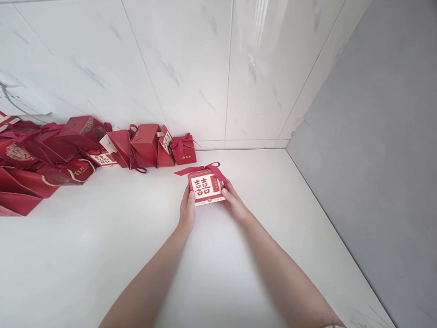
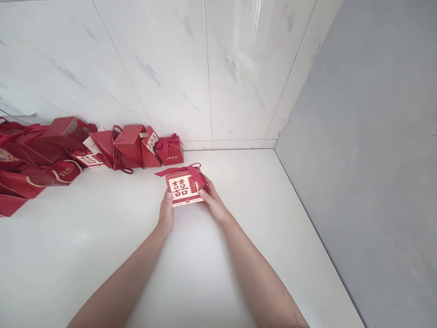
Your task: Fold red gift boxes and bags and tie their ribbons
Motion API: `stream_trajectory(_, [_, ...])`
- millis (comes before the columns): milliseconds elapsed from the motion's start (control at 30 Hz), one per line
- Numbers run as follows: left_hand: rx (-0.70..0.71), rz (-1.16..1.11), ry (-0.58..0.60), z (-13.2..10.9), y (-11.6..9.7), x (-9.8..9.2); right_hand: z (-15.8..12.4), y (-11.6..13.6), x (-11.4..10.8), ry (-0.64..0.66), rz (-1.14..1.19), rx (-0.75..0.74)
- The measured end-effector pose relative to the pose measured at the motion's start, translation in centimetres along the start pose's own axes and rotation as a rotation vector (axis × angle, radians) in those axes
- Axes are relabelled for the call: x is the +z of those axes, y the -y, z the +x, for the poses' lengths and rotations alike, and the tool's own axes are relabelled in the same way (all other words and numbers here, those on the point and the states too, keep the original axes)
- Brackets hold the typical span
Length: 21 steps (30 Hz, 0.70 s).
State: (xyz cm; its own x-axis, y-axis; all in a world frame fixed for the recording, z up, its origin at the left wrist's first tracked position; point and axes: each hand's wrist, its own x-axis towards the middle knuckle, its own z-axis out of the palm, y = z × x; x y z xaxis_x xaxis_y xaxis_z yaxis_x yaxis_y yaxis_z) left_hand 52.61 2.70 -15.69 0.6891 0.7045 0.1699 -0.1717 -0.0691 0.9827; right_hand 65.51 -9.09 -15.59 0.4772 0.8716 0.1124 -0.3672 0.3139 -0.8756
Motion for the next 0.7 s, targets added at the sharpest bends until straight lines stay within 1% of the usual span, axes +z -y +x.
stream_trajectory(167, [0.044,-0.024,0.176,0.1,-0.3,0.1,0.3,0.4,0.0,-0.055,0.126,0.062])
stream_trajectory(267, [0.044,-0.005,0.242,0.1,-0.4,0.1,0.4,0.8,-0.2,-0.065,0.164,0.082])
stream_trajectory(333, [0.039,0.022,0.242,0.1,-0.6,0.1,0.4,0.9,-0.2,-0.064,0.157,0.081])
stream_trajectory(400, [0.025,0.040,0.217,0.1,-0.8,0.2,0.3,1.0,-0.2,-0.061,0.144,0.082])
stream_trajectory(533, [-0.003,0.036,0.201,0.0,-1.3,0.5,0.3,1.1,-0.1,-0.059,0.145,0.086])
stream_trajectory(700, [-0.006,0.044,0.192,0.0,-1.4,0.5,0.4,1.0,-0.1,-0.077,0.151,0.102])
